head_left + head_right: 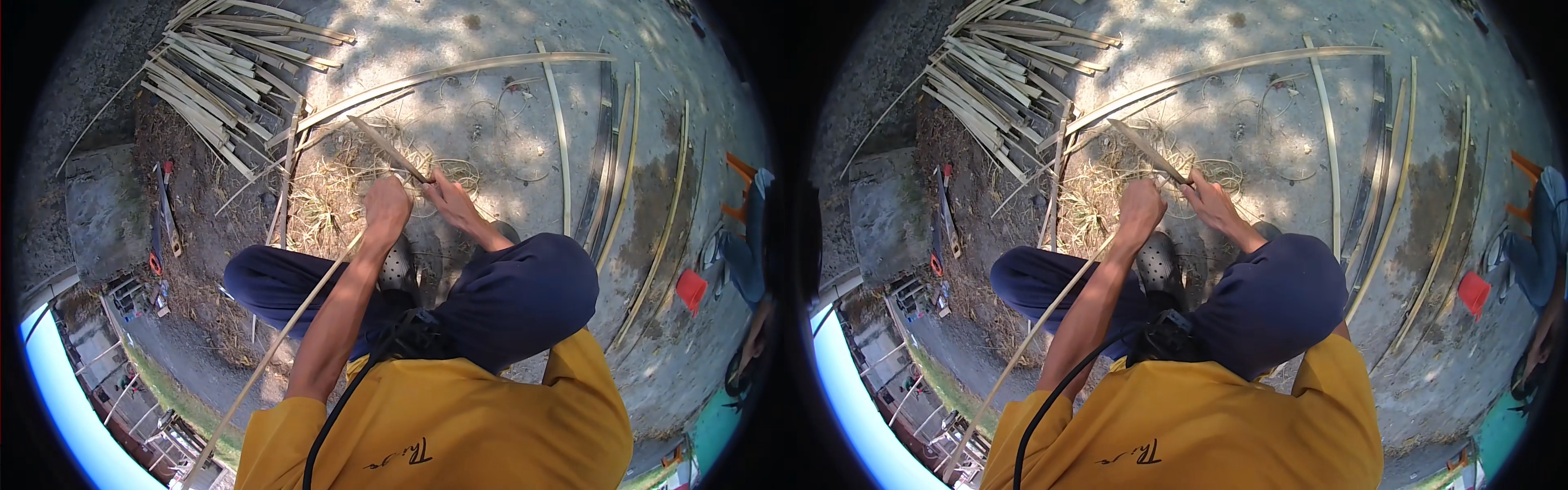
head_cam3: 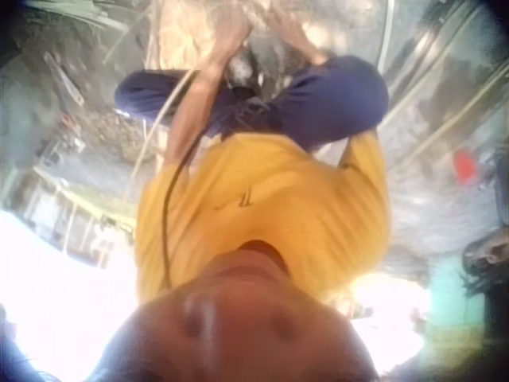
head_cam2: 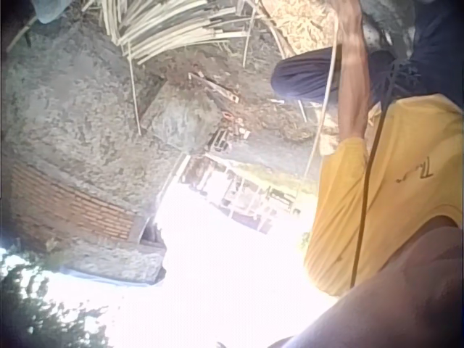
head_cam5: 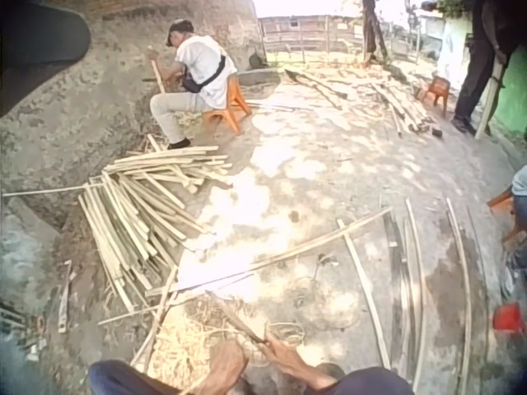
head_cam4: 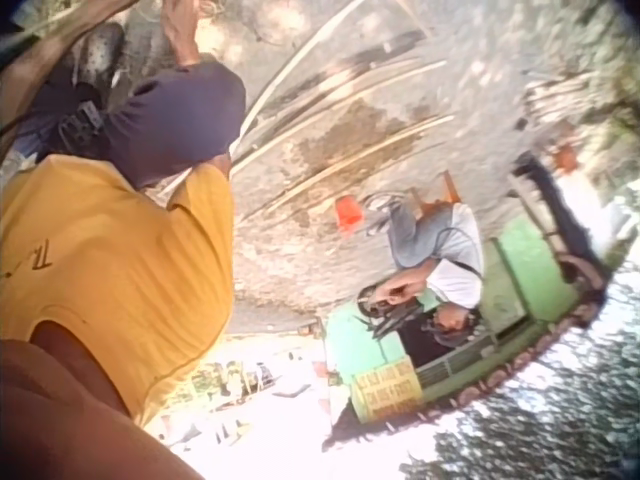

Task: The person scrapes a thin strip of bamboo using a large knife, removing shavings from its surface. They hold the strip with one hand and pull the blade along its length while sitting.

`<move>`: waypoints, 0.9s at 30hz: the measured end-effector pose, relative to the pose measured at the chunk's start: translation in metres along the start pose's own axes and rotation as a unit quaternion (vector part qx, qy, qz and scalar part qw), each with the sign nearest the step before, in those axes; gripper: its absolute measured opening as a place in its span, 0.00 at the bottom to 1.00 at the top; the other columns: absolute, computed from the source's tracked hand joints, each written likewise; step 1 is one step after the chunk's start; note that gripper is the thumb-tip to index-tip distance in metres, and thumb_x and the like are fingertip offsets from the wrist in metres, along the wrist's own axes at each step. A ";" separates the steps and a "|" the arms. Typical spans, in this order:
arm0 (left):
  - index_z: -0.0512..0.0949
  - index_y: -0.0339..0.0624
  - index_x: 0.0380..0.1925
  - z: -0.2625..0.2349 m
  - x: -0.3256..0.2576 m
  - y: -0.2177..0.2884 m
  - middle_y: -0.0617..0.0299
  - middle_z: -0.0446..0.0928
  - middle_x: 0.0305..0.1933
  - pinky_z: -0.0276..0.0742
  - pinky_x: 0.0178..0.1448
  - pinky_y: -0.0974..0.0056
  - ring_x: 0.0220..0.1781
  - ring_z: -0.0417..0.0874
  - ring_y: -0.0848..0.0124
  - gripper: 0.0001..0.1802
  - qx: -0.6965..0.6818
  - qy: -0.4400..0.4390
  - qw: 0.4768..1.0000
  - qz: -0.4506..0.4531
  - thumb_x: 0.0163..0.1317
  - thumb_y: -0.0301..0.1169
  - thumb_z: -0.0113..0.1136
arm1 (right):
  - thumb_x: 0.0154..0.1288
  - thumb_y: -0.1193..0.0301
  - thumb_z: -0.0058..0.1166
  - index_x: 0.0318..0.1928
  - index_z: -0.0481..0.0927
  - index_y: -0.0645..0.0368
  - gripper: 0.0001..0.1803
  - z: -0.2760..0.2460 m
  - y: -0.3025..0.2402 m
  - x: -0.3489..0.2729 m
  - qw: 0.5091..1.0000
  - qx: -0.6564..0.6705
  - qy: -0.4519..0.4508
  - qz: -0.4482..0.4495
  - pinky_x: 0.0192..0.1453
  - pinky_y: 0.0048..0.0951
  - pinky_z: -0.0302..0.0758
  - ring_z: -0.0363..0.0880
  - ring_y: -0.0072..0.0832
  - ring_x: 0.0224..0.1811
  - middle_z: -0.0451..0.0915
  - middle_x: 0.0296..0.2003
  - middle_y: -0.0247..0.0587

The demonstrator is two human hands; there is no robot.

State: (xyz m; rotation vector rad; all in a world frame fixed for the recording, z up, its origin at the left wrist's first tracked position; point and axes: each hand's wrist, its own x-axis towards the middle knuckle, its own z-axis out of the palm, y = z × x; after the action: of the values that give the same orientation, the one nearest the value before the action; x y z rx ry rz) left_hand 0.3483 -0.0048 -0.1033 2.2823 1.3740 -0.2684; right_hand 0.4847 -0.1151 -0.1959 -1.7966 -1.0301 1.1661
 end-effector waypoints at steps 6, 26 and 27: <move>0.86 0.29 0.33 0.013 -0.004 0.009 0.32 0.83 0.33 0.83 0.48 0.41 0.39 0.87 0.36 0.12 0.003 0.017 1.000 0.006 0.58 0.27 0.59 | 0.78 0.50 0.46 0.54 0.71 0.57 0.23 -0.003 0.020 0.014 0.996 -0.038 0.078 -0.001 0.45 0.58 0.74 0.82 0.65 0.41 0.83 0.31 0.59; 0.87 0.28 0.34 -0.003 0.007 0.011 0.30 0.84 0.38 0.82 0.53 0.42 0.45 0.87 0.37 0.12 0.001 -0.031 0.999 -0.017 0.57 0.27 0.60 | 0.79 0.55 0.48 0.52 0.72 0.59 0.19 0.005 0.016 -0.002 0.998 0.031 0.046 0.017 0.41 0.52 0.73 0.83 0.60 0.35 0.81 0.27 0.57; 0.87 0.28 0.37 -0.004 0.008 0.006 0.31 0.84 0.42 0.83 0.54 0.43 0.48 0.87 0.38 0.12 0.010 -0.047 0.999 -0.027 0.58 0.27 0.62 | 0.79 0.55 0.48 0.52 0.72 0.59 0.19 0.003 0.013 -0.003 0.998 0.033 0.043 0.016 0.41 0.52 0.73 0.83 0.60 0.35 0.81 0.27 0.57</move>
State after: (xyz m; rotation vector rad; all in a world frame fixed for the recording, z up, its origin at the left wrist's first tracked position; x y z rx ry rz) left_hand 0.3568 0.0008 -0.1011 2.2222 1.3917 -0.4028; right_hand 0.4845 -0.1221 -0.2072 -1.8018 -0.9061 1.1183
